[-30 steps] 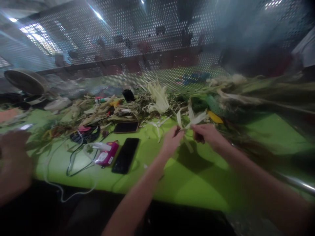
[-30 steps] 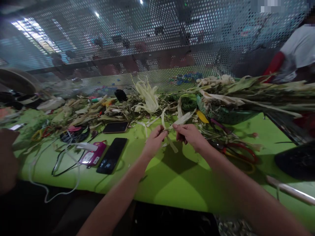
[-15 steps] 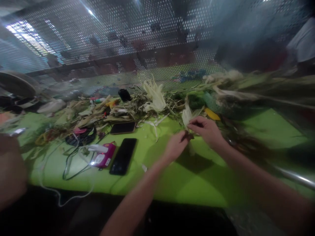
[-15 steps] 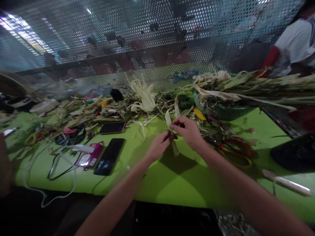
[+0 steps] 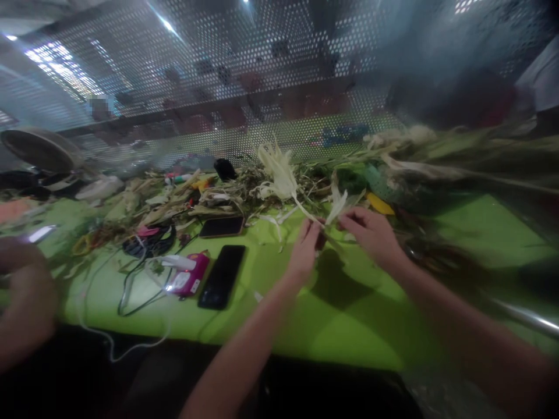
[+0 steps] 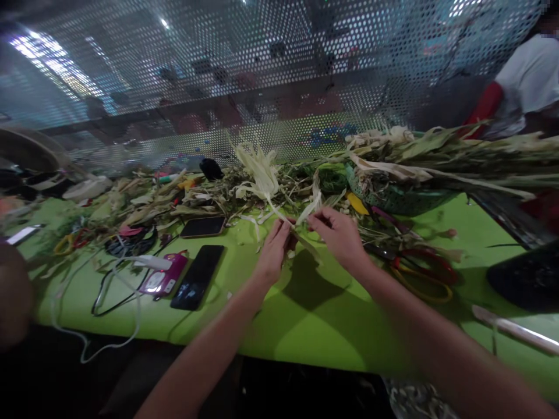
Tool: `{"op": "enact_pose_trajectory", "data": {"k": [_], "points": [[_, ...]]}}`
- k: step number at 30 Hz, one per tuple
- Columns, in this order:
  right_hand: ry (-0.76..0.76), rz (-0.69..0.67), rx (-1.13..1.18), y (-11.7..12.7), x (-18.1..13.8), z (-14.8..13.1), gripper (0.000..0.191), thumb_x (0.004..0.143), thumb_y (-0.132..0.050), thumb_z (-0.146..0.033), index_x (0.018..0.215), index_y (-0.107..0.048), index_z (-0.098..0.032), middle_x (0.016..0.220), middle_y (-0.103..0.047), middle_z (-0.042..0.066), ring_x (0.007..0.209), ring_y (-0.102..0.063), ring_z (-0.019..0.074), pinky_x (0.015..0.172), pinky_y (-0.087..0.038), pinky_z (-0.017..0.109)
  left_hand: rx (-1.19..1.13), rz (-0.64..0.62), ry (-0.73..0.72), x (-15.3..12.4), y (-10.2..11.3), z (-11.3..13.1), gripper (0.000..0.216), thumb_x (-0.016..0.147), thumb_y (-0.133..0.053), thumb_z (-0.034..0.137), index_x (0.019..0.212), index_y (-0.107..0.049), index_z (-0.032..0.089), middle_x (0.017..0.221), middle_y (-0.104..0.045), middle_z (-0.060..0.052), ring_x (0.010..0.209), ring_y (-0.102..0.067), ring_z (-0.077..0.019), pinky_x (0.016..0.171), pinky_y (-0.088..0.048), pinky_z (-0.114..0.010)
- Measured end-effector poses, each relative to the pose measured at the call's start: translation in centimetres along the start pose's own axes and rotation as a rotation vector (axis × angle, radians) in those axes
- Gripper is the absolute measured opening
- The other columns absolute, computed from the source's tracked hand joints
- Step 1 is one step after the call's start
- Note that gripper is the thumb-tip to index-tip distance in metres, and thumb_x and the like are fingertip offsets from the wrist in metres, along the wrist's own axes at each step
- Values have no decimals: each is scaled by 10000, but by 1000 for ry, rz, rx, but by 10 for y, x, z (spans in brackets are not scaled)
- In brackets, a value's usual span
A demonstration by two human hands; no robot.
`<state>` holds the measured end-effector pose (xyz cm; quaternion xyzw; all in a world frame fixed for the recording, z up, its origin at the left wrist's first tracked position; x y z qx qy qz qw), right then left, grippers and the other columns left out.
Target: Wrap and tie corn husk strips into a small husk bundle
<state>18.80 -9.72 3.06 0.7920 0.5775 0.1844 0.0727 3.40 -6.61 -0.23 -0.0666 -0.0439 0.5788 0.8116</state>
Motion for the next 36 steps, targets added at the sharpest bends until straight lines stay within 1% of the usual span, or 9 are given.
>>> {"op": "enact_pose_trajectory", "data": {"k": [3, 6, 8, 10, 15, 20, 27, 31, 36], "points": [[-233, -196, 147, -8, -2, 1, 282, 819, -620, -467, 802, -639, -187, 708, -634, 0, 413, -454, 84, 410, -314, 241, -30, 3, -41, 2, 0, 0, 216, 906, -541, 422, 991, -609, 236, 830, -580, -6, 677, -487, -104, 600, -381, -216], [-327, -261, 300, -15, -3, 3, 327, 777, -664, -513, 835, -618, -194, 729, -641, -1, 462, -550, 111, 442, -402, 244, -40, 5, -46, 2, -2, -1, 180, 893, -567, 368, 980, -620, 219, 930, -631, -26, 758, -540, -113, 669, -429, -228], [-324, -256, 352, -16, -2, 5, 339, 747, -707, -509, 817, -620, -190, 707, -634, 1, 546, -594, 130, 518, -470, 255, -20, 18, -31, 2, -2, -2, 176, 892, -573, 357, 982, -629, 216, 947, -646, -28, 775, -552, -116, 702, -440, -238], [-303, -234, 377, -16, 0, 7, 335, 717, -745, -491, 797, -628, -187, 687, -617, -5, 592, -591, 128, 563, -493, 257, 11, 33, -30, 2, -2, -1, 177, 900, -564, 353, 987, -637, 217, 944, -653, -29, 792, -562, -121, 743, -448, -252], [-280, -190, 418, -19, 1, 13, 327, 657, -797, -455, 781, -644, -193, 674, -609, -23, 563, -546, 107, 555, -489, 258, 127, 83, -105, -1, -5, 3, 159, 928, -517, 314, 969, -616, 196, 998, -646, -48, 914, -577, -154, 860, -454, -292], [-280, -138, 462, -23, -1, 19, 321, 658, -791, -448, 754, -621, -193, 619, -613, -25, 520, -556, 121, 520, -473, 268, 105, 39, -74, -3, -8, 4, 145, 938, -495, 323, 961, -569, 201, 967, -638, -47, 867, -593, -162, 818, -484, -305], [-182, -80, 475, -28, -7, 21, 267, 709, -749, -427, 766, -613, -204, 587, -599, -37, 530, -548, 121, 534, -463, 262, 107, 152, -18, -7, -13, 4, 196, 946, -479, 373, 907, -552, 196, 866, -611, -37, 794, -582, -159, 779, -494, -303], [-187, -98, 422, -31, -11, 15, 280, 709, -746, -448, 775, -621, -206, 588, -597, -34, 535, -547, 123, 517, -449, 254, 66, 193, 33, -10, -16, 6, 181, 953, -463, 363, 937, -539, 200, 818, -592, -21, 774, -562, -146, 756, -493, -277], [-182, -94, 361, -30, -12, 12, 263, 723, -736, -436, 789, -625, -206, 631, -609, -24, 555, -547, 119, 521, -451, 251, 19, 199, 31, -8, -15, 3, 144, 942, -493, 338, 967, -548, 207, 883, -614, -26, 804, -563, -135, 766, -472, -255]]}}
Point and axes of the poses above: each hand's wrist, its own x-axis towards the middle knuckle, its own y-axis out of the back of the hand, z = x × y, the point moved 1 cm from there along x, towards the middle knuckle
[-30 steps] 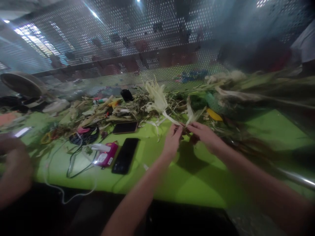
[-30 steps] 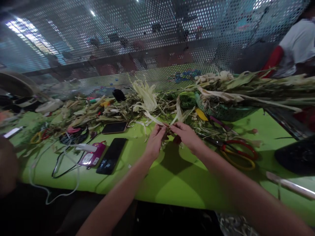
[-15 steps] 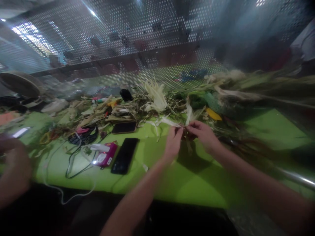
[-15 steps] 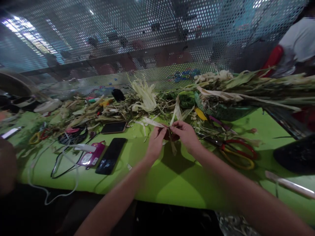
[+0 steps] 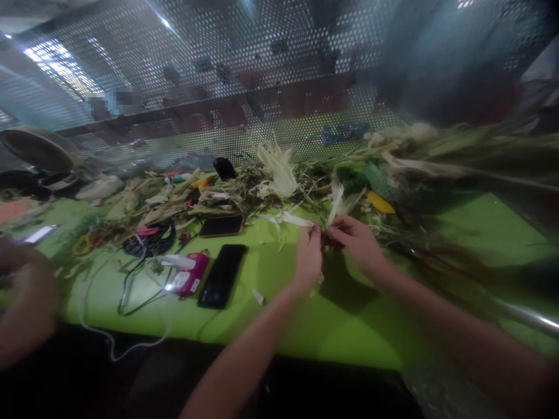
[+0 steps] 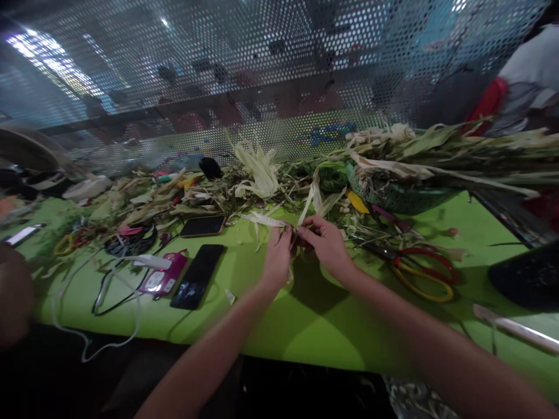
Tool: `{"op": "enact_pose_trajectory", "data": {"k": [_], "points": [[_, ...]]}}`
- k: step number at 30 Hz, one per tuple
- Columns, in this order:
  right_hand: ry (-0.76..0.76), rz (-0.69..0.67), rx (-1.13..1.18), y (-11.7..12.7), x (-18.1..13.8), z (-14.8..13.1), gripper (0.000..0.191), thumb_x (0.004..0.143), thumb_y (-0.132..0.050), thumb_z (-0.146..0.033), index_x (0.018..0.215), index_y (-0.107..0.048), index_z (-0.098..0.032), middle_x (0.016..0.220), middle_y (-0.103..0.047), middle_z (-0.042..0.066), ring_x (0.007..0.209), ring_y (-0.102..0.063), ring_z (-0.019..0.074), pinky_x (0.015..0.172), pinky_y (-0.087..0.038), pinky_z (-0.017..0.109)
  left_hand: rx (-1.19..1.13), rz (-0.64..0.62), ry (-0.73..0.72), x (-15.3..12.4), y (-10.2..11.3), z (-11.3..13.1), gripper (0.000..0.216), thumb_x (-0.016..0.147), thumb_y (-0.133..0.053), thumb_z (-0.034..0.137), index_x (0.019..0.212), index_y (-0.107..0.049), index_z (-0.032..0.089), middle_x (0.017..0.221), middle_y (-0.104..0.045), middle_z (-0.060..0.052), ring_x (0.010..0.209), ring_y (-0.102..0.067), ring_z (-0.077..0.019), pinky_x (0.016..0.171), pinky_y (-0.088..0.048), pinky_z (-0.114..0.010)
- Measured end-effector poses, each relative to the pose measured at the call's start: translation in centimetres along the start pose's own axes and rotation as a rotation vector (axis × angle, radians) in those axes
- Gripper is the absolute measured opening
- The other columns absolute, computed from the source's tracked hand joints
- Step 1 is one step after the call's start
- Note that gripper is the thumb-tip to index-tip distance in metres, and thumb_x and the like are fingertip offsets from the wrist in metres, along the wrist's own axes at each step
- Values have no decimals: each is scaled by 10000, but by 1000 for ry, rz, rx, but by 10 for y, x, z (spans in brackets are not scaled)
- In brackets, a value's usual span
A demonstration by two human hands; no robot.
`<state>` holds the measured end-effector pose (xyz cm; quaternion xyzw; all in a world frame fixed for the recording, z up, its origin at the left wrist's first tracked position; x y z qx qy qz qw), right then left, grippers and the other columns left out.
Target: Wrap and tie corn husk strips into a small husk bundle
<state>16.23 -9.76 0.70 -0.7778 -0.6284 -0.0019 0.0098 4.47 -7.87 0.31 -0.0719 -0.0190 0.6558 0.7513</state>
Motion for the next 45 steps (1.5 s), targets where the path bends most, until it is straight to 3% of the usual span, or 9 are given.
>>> {"op": "enact_pose_trajectory", "data": {"k": [5, 14, 24, 31, 40, 45], "points": [[19, 6, -4, 2, 2, 1, 259, 715, -738, -425, 772, -620, -201, 610, -573, -32, 547, -523, 110, 502, -419, 236, -20, -51, -24, 4, 3, -6, 170, 932, -506, 346, 1021, -569, 216, 962, -615, -28, 798, -552, -127, 734, -460, -249], [47, 27, 22, 8, 7, 0, 147, 727, -680, -302, 703, -577, -199, 626, -555, -33, 578, -500, 108, 541, -395, 246, 21, -23, 48, 4, 7, -3, 156, 929, -494, 344, 932, -561, 204, 826, -545, 1, 681, -492, -98, 599, -393, -213], [53, 74, 11, 10, 4, -9, 189, 736, -683, -347, 705, -561, -206, 582, -537, -33, 528, -480, 104, 487, -382, 229, -41, -22, 40, 2, 5, 4, 159, 925, -499, 342, 958, -560, 199, 856, -569, -5, 716, -515, -96, 616, -418, -202], [47, 56, 10, 11, 6, -5, 230, 739, -702, -404, 746, -584, -207, 586, -558, -32, 521, -486, 108, 480, -386, 237, 56, -158, -9, 10, 11, 1, 278, 894, -554, 460, 853, -557, 186, 706, -489, 24, 598, -390, -86, 553, -335, -212], [67, 73, 21, 15, 11, 0, 212, 753, -688, -395, 754, -586, -210, 587, -543, -38, 528, -469, 105, 485, -371, 233, 100, -283, 0, 11, 16, 6, 91, 837, -581, 268, 862, -590, 181, 666, -481, 40, 555, -354, -73, 532, -278, -211], [53, 119, 47, 18, 12, -6, 220, 716, -711, -385, 728, -578, -210, 563, -529, -42, 514, -465, 102, 472, -360, 232, 162, -297, -14, 12, 20, 7, 150, 849, -593, 330, 900, -621, 192, 637, -470, 40, 530, -349, -85, 517, -270, -230]]}}
Point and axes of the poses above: each hand's wrist, its own x-axis towards the middle knuckle, its own y-axis out of the back of the hand, z = x × y, the point moved 1 cm from there along x, towards the middle knuckle
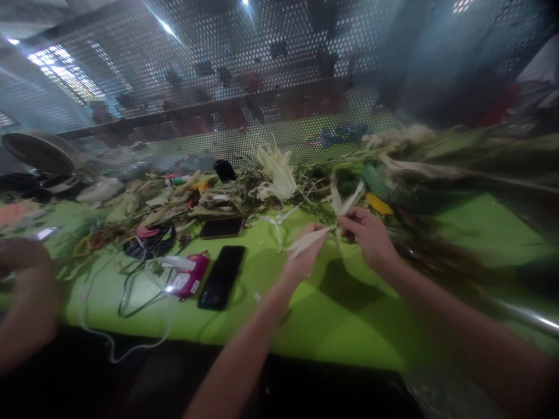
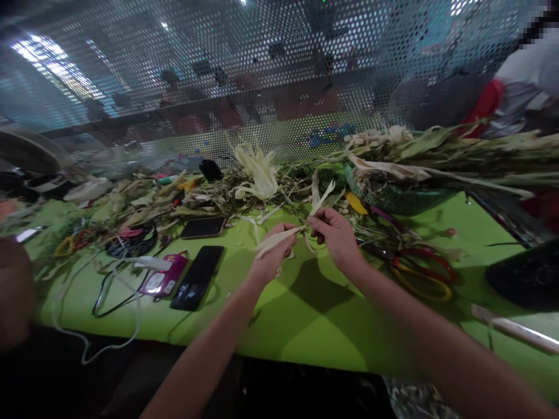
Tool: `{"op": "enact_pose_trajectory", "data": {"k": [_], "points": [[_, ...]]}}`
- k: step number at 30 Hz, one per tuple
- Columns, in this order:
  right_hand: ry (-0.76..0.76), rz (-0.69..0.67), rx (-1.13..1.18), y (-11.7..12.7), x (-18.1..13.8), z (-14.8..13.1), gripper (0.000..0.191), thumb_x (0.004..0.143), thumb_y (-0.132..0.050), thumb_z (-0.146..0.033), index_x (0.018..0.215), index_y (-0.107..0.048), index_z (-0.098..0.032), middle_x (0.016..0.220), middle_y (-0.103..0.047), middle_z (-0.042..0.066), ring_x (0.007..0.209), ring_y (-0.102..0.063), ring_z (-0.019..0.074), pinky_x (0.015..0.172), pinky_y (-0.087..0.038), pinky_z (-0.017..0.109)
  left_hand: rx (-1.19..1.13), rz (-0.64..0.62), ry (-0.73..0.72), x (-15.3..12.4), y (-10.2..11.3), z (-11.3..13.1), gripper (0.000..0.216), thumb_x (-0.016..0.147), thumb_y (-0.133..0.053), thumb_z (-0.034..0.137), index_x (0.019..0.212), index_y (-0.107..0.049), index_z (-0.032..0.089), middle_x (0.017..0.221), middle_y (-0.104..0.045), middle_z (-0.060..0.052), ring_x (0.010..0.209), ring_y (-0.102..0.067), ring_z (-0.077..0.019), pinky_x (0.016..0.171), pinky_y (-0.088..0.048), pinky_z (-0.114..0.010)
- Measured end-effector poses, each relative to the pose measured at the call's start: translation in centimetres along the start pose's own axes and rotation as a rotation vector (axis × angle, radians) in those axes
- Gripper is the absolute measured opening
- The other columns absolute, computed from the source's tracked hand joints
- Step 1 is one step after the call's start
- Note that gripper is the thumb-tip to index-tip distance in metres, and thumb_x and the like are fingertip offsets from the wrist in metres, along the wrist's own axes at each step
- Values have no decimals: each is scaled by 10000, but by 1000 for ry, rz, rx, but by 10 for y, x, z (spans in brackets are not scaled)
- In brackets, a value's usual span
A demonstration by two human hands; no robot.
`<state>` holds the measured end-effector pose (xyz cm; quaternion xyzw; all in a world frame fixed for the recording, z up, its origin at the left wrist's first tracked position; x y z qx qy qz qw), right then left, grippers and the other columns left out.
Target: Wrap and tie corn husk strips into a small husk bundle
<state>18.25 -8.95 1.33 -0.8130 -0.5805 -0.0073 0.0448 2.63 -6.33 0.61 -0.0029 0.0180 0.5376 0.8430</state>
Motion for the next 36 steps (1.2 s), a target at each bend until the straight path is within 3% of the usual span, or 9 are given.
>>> {"op": "enact_pose_trajectory", "data": {"k": [6, 13, 18, 23, 27, 31, 36], "points": [[26, -17, -18, -1, -1, -2, 228, 724, -715, -400, 735, -594, -208, 572, -536, -39, 516, -469, 100, 473, -377, 231, 76, 55, -99, 2, 1, 1, 163, 859, -607, 354, 910, -663, 210, 803, -618, -4, 718, -510, -130, 666, -405, -250], [60, -50, -97, -2, -4, 1, 246, 739, -717, -433, 783, -628, -208, 661, -575, -16, 571, -498, 115, 491, -396, 233, 113, 51, -72, 8, 3, -7, 181, 867, -596, 346, 849, -687, 190, 841, -668, -28, 805, -567, -159, 795, -432, -278], [87, -88, -158, -4, -7, 0, 231, 756, -702, -419, 784, -643, -197, 663, -575, -9, 577, -473, 121, 480, -356, 239, 218, -7, -149, 9, 4, -3, 218, 901, -528, 314, 769, -634, 176, 793, -632, -31, 796, -544, -165, 798, -418, -282], [133, -110, -192, -3, -4, -2, 213, 733, -717, -389, 754, -656, -185, 712, -612, 0, 684, -539, 150, 641, -425, 282, 206, -6, -114, 7, 1, 0, 226, 931, -465, 311, 774, -559, 179, 742, -574, -14, 742, -509, -149, 730, -403, -270], [79, -177, -129, -4, -3, -4, 276, 693, -756, -419, 798, -680, -175, 751, -649, 11, 707, -566, 169, 673, -441, 306, 310, -24, -155, 6, -2, -2, 192, 918, -470, 271, 755, -518, 182, 724, -543, 1, 700, -467, -135, 676, -367, -263], [47, -125, -52, -3, -3, -5, 286, 636, -798, -414, 739, -668, -181, 706, -628, -2, 621, -510, 138, 592, -400, 285, 331, -88, -225, 6, -4, -3, 154, 899, -503, 271, 784, -539, 175, 760, -565, -2, 722, -479, -131, 692, -374, -256], [-17, -63, -7, -3, -4, -3, 316, 612, -810, -440, 720, -664, -181, 628, -578, -22, 514, -371, 86, 480, -284, 251, 258, -190, -204, 6, -3, -4, 143, 874, -544, 279, 811, -585, 157, 762, -576, -3, 733, -492, -127, 702, -386, -251]]}}
Point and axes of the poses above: each hand's wrist, its own x-axis towards the middle knuckle, its own y-axis out of the back of the hand, z = x × y, the point moved 1 cm from there along x, towards the middle knuckle
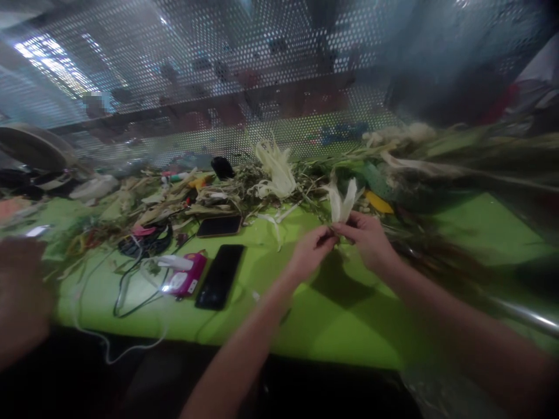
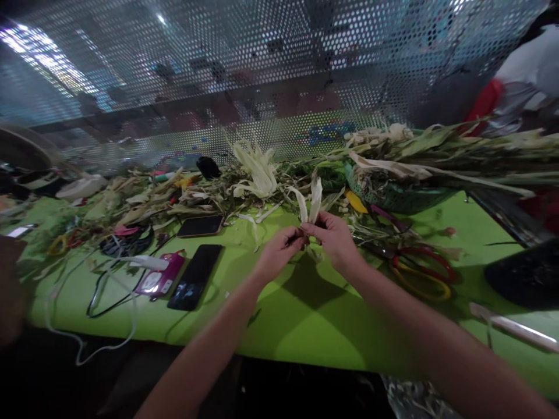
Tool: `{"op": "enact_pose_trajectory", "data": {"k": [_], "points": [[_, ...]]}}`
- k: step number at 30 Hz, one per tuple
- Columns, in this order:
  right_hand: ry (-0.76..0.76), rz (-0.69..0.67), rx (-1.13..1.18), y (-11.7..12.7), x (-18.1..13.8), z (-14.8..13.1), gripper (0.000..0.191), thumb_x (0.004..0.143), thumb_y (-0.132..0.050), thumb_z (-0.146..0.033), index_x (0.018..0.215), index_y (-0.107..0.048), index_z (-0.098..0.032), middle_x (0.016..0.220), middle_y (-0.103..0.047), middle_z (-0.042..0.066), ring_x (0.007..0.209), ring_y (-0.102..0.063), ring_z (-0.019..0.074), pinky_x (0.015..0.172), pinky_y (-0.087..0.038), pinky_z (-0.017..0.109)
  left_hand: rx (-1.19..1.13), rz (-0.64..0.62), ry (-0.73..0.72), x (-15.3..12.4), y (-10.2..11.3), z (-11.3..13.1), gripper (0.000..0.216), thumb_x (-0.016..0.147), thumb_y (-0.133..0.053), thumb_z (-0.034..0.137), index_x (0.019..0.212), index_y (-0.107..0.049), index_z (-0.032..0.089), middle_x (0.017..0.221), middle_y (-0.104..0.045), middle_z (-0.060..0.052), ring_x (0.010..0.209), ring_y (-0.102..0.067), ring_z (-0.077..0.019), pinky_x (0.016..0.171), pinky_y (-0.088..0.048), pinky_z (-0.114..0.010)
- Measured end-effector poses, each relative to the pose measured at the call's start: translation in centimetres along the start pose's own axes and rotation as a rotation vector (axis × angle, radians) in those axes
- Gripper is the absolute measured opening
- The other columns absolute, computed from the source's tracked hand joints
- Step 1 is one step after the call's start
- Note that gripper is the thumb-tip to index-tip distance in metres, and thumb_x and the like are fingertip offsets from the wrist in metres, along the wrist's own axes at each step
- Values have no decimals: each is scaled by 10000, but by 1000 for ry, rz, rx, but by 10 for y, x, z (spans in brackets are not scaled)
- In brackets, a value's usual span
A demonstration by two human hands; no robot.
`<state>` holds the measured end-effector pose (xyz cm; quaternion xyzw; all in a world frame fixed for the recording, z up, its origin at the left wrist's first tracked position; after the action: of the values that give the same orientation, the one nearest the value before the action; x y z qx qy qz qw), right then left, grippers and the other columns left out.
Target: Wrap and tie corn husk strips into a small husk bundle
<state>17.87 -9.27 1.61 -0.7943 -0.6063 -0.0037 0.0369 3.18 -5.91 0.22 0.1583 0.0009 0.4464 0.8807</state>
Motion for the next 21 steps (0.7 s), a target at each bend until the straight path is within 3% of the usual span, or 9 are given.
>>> {"op": "enact_pose_trajectory", "data": {"k": [4, 12, 16, 21], "points": [[4, -6, -62, 0, 1, -5, 378, 600, -811, -505, 712, -673, -172, 623, -581, -12, 515, -385, 87, 470, -294, 246, -65, 55, 49, 1, 2, -5, 152, 852, -582, 294, 834, -623, 148, 799, -599, -17, 748, -510, -133, 696, -383, -256], [-22, 83, -169, 5, 3, -4, 445, 719, -703, -599, 743, -703, -155, 532, -518, -20, 449, -340, 84, 423, -274, 254, -185, 193, 192, 3, 6, -5, 184, 807, -637, 339, 779, -630, 158, 674, -555, 23, 645, -459, -100, 627, -334, -236], [-143, -135, -219, 3, 2, 1, 426, 691, -736, -571, 805, -669, -167, 619, -625, 1, 420, -363, 69, 392, -260, 228, -292, 290, 190, 4, 8, -11, 189, 802, -653, 348, 813, -652, 160, 681, -575, 27, 608, -446, -78, 592, -328, -217], [-8, -244, -301, 4, 6, 6, 339, 692, -743, -494, 695, -639, -171, 581, -603, -9, 495, -486, 106, 477, -379, 239, -555, 292, 284, 3, 7, -14, 283, 733, -733, 405, 741, -613, 149, 591, -509, 51, 500, -401, -47, 492, -299, -196]]}}
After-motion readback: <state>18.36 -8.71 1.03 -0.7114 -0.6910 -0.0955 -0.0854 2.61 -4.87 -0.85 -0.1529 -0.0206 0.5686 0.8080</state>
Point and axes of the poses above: each hand's wrist, its own x-axis towards the middle knuckle, its own y-axis out of the back of the hand, z = x × y, the point moved 1 cm from there along x, towards the middle knuckle
